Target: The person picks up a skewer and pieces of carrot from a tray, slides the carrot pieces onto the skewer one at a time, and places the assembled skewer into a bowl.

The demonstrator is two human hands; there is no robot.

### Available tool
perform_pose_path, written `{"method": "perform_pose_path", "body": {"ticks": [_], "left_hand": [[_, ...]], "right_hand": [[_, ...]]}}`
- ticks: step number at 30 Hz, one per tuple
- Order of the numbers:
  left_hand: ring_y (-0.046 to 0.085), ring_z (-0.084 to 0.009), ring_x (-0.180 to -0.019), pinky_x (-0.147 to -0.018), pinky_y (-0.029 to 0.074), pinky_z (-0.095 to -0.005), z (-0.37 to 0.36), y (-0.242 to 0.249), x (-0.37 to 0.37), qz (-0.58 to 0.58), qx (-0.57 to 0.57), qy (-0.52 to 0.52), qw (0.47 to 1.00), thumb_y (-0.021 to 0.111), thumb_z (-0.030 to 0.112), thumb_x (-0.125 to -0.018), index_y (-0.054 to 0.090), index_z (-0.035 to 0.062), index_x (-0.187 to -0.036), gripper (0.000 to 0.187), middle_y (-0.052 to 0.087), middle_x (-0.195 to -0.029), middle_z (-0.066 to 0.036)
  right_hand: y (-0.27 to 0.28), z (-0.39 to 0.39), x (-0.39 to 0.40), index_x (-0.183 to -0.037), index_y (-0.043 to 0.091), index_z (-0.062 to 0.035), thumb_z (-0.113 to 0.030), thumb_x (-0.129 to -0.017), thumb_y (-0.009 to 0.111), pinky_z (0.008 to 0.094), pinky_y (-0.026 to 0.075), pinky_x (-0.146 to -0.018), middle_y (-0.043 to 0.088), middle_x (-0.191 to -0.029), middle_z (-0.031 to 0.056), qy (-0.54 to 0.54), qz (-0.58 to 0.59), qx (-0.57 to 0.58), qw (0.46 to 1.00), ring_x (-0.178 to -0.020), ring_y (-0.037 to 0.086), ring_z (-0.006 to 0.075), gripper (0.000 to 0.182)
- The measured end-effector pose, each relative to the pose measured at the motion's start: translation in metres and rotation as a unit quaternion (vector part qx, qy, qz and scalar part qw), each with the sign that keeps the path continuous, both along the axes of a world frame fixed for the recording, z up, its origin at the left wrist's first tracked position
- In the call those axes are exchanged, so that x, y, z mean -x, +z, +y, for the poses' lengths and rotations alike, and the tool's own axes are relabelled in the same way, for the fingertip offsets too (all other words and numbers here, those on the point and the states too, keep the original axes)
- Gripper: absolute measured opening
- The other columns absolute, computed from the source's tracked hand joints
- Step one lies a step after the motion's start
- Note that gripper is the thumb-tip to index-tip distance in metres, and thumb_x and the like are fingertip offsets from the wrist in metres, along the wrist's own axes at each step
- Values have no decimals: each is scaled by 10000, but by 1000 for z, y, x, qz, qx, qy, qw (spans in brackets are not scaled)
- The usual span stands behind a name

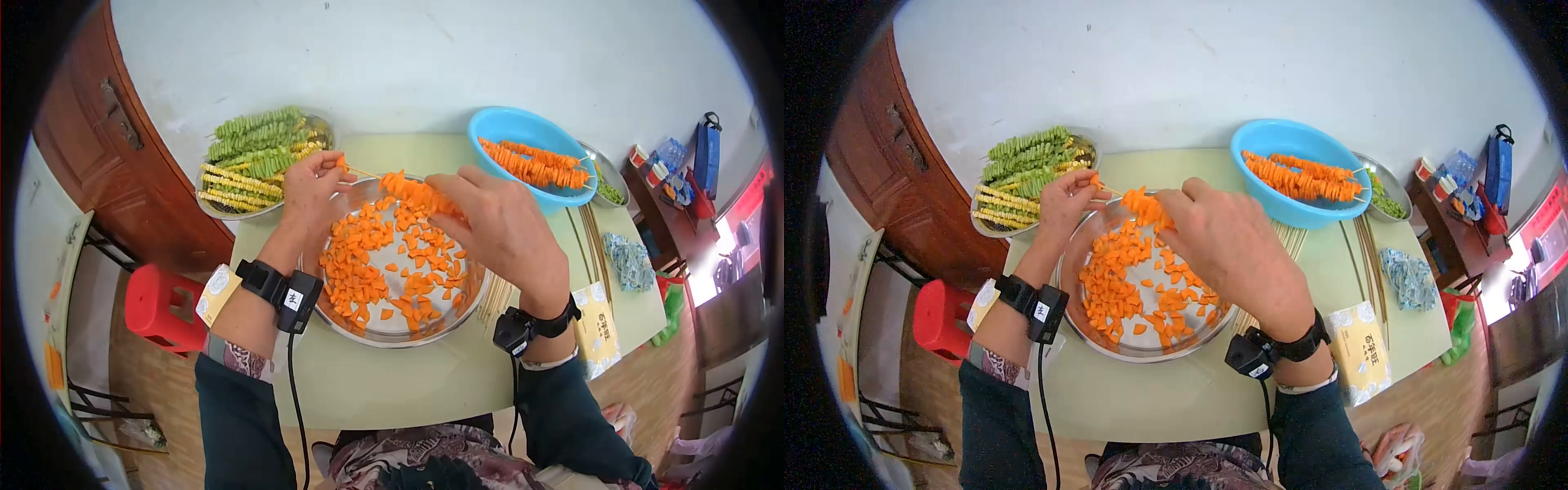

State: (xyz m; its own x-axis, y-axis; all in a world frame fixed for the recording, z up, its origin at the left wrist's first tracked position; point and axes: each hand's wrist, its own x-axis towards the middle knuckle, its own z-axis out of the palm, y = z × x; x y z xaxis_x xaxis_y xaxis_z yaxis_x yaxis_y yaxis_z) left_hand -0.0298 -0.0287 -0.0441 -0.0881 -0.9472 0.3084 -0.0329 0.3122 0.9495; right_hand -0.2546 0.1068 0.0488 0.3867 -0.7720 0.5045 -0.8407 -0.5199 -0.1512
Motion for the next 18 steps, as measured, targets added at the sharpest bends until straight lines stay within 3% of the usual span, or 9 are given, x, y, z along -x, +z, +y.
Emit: {"method": "perform_pose_path", "body": {"ticks": [2, 18], "left_hand": [[684, -208, -805, -660, 586, -272, -3, 0, -1, -1, -1, -3, 1000, 548, -8, -855, 555, -96, -1140, 298, 648, -934, -145], [690, -208, -793, -649, 572, -268, -5, -1, -3, 11, -22, 5, 1000, 566, -8, -826, 583, -108, -1085, 278, 668, -916, -172]], "right_hand": [[2, -1, 2, -971, 579, -36, -161, -801, 652, 418, 476, -615, 566, -795, 134, 18, -6, 7, 1000, -705, 596, 335, 223], [3, 1, -3, -943, 585, -32, -153, -811, 643, 418, 463, -597, 554, -771, 134, 11, -3, 19, 1000, -682, 589, 332, 189]]}}
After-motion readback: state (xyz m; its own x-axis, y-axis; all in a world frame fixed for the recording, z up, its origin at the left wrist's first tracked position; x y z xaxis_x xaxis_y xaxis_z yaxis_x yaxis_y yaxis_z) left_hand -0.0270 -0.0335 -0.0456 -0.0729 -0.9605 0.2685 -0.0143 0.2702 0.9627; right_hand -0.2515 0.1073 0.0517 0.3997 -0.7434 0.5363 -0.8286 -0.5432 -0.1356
